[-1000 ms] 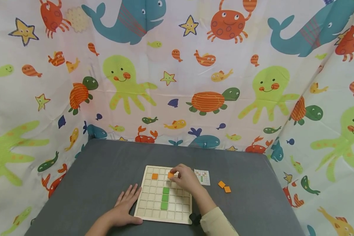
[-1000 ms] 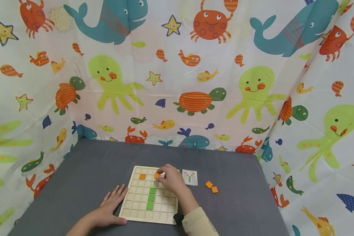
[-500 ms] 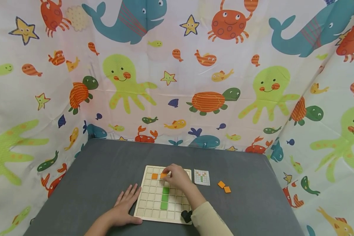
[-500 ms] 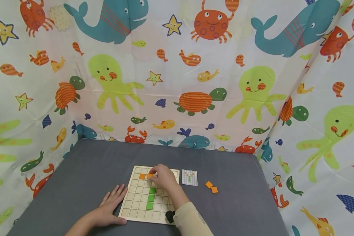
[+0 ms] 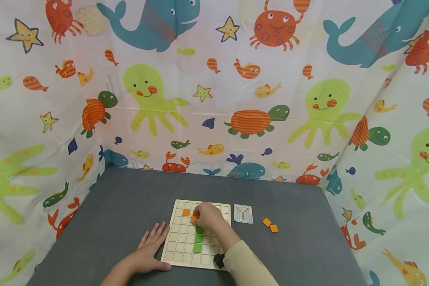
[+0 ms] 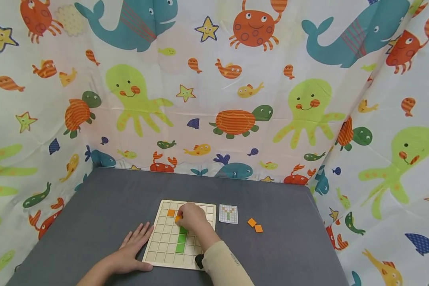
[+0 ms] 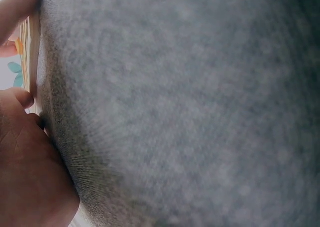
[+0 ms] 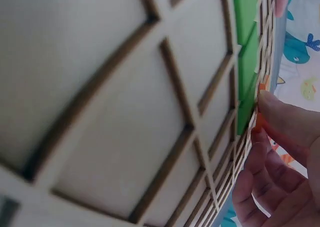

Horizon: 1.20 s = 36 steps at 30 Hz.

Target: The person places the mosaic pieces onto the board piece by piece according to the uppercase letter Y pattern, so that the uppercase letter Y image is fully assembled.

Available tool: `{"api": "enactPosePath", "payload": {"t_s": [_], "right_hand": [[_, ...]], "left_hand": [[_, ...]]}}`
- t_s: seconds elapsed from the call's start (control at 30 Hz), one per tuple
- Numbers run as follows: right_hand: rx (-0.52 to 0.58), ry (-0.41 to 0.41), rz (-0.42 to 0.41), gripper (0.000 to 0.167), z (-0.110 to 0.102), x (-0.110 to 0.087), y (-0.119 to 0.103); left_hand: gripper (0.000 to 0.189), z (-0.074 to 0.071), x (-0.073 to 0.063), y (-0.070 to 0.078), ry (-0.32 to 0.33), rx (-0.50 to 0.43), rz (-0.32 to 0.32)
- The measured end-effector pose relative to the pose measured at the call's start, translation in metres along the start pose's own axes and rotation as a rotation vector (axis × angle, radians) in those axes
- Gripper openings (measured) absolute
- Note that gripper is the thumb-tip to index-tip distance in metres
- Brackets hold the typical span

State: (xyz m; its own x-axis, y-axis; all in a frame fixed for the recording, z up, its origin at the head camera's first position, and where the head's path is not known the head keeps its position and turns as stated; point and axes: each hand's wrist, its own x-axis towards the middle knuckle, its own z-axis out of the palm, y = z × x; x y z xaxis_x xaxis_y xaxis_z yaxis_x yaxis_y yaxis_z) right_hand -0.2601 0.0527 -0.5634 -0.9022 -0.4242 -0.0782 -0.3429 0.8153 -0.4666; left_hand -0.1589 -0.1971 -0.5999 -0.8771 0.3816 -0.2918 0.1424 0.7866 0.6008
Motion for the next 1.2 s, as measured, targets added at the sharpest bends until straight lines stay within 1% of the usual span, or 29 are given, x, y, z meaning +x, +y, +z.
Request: {"api": "enactPosePath", "payload": {"t_s": [0.07, 0.3, 0.4, 0.47, 0.63, 0.73, 1.0, 1.2], "right_hand": [[-0.020, -0.001, 0.007, 0.017, -0.0004, 0.0000, -0.0021], [-0.069, 0.007, 0.014, 0.013, -0.0023, 0.0017, -0.0071], [-0.086, 0.007, 0.020, 0.014, -0.0024, 0.0028, -0.0078], [-0.092, 0.008, 0.010, 0.015, -0.0014, 0.0036, -0.0075], [-0.076, 0.000, -0.014, 0.021, 0.0009, 0.0038, -0.0066], [-0.059, -0.004, -0.004, 0.024, 0.0009, 0.0028, -0.0057], [-0.027, -0.014, -0.002, 0.015, 0.0014, 0.0009, -0.0037], [0.005, -0.008, -0.002, 0.018, 0.0033, -0.0003, -0.0034]], "left_hand": [[0.129, -0.0004, 0.0000, 0.0002, -0.001, 0.010, 0.001], [0.128, -0.0026, 0.0015, 0.0026, -0.004, -0.006, -0.003], [0.127, -0.0034, 0.0029, 0.0025, -0.003, 0.000, 0.002], [0.127, -0.0039, 0.0035, 0.0021, -0.002, 0.002, 0.006], [0.127, -0.0031, 0.0045, 0.0003, -0.007, 0.005, 0.003], [0.128, -0.0014, 0.0047, -0.0003, -0.015, 0.008, -0.007], [0.129, 0.0010, 0.0043, -0.0018, -0.027, 0.004, -0.044], [0.129, 0.0023, 0.0038, -0.0028, -0.044, -0.010, -0.046]]}}
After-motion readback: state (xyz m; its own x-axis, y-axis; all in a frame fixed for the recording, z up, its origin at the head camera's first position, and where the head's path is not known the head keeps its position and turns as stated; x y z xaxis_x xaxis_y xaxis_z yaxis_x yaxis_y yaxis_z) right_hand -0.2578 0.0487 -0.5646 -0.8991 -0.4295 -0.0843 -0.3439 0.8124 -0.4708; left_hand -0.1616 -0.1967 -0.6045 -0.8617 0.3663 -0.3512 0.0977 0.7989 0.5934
